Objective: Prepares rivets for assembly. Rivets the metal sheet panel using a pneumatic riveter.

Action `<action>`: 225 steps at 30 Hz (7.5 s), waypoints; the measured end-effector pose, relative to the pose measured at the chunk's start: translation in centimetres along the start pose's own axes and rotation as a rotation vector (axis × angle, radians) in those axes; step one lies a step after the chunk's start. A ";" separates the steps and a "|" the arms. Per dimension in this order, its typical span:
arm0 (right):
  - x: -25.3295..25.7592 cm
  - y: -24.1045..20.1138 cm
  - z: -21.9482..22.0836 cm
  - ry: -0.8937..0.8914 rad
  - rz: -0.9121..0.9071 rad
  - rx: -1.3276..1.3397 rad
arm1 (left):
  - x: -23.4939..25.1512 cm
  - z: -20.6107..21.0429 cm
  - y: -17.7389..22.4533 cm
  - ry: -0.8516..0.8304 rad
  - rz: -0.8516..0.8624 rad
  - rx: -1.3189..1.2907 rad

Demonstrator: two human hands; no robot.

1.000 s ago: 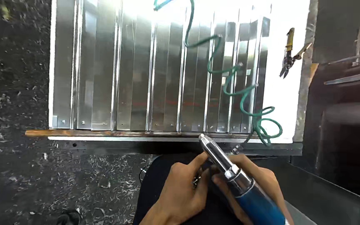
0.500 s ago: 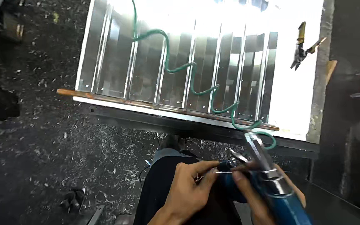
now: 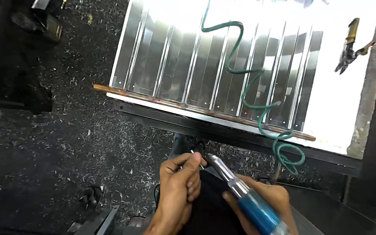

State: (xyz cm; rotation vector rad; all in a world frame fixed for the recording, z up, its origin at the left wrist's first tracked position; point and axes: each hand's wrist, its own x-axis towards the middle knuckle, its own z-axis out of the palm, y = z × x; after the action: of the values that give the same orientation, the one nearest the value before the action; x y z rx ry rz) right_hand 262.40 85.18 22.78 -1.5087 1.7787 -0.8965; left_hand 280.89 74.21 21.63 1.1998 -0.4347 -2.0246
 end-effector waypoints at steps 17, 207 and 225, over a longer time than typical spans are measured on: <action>12.4 -3.2 3.0 -0.113 0.003 -0.210 | 10.4 -0.8 8.2 0.087 -0.254 -0.092; 3.3 -6.5 5.4 0.337 0.257 0.138 | 2.4 -5.7 3.4 -0.541 0.256 0.645; 6.7 -8.5 7.0 -0.085 -0.036 -0.105 | 4.1 -6.9 9.8 0.037 -0.006 0.022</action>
State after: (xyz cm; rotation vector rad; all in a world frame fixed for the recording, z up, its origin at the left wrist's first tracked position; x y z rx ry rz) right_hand 271.90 76.89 25.58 -1.6259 1.7659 -0.7551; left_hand 289.64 65.10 21.57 1.2511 -0.4368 -2.0049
